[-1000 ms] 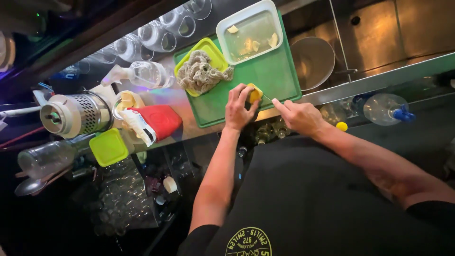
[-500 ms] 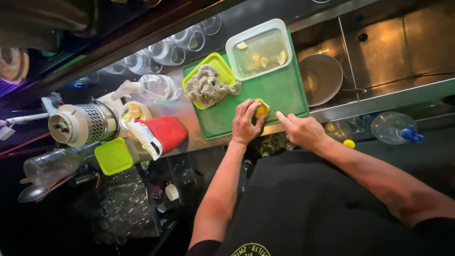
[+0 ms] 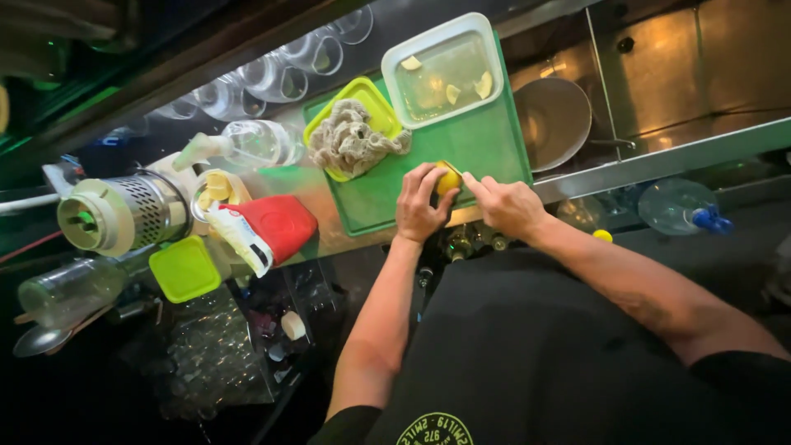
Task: The person slices lemons into wedges on a green cutting board using a knife. They repeatedly cut the fruit and transfer the pieces into a white container filled with water.
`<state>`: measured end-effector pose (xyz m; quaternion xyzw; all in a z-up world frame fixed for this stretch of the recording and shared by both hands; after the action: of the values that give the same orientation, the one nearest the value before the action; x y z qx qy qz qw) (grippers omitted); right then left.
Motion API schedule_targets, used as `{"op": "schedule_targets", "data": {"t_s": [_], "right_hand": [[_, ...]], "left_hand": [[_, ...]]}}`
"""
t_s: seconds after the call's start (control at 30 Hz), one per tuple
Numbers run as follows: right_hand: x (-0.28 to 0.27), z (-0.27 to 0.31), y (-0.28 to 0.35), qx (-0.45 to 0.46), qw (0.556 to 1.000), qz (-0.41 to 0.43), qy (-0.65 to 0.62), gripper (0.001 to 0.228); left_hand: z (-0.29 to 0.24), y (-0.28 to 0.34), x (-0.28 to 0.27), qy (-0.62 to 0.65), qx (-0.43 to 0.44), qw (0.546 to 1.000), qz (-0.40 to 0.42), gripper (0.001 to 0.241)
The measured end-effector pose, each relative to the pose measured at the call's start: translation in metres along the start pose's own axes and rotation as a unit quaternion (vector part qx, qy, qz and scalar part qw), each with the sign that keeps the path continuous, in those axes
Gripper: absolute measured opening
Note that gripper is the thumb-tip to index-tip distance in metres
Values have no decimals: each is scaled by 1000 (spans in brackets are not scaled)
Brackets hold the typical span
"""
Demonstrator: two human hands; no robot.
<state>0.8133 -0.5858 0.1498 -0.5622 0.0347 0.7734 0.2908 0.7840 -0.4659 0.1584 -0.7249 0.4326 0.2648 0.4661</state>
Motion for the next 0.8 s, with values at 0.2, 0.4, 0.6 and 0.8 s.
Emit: {"op": "schedule_targets", "data": {"t_s": [0.2,0.4,0.6,0.8], "right_hand": [[4,2,11,-16,999,21,47,57],[-11,6,28,-5,999,3,38,57],[-46,10,48,12,999,32,30,49],[-57,16,33,7,999,-8,30,45]], "left_hand": [[1,-2,-3,0,3,1000,-9,39],[0,2,-3,-5,5,1000,-16,40],[-4,4,-2,-15,22,999,-19,40],[3,11,2,-25,11,999,-19,40]]}}
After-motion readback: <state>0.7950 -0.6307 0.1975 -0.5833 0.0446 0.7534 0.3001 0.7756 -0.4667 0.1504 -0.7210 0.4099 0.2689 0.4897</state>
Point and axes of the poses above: each hand's wrist, its own y-axis away from the middle knuckle, its own x-axis out of the palm, z = x × y, the point moved 10 cm from there along -y, towards the middle knuckle, and after that the axes turned 13 degrees about -y, right-handed, at the moved point
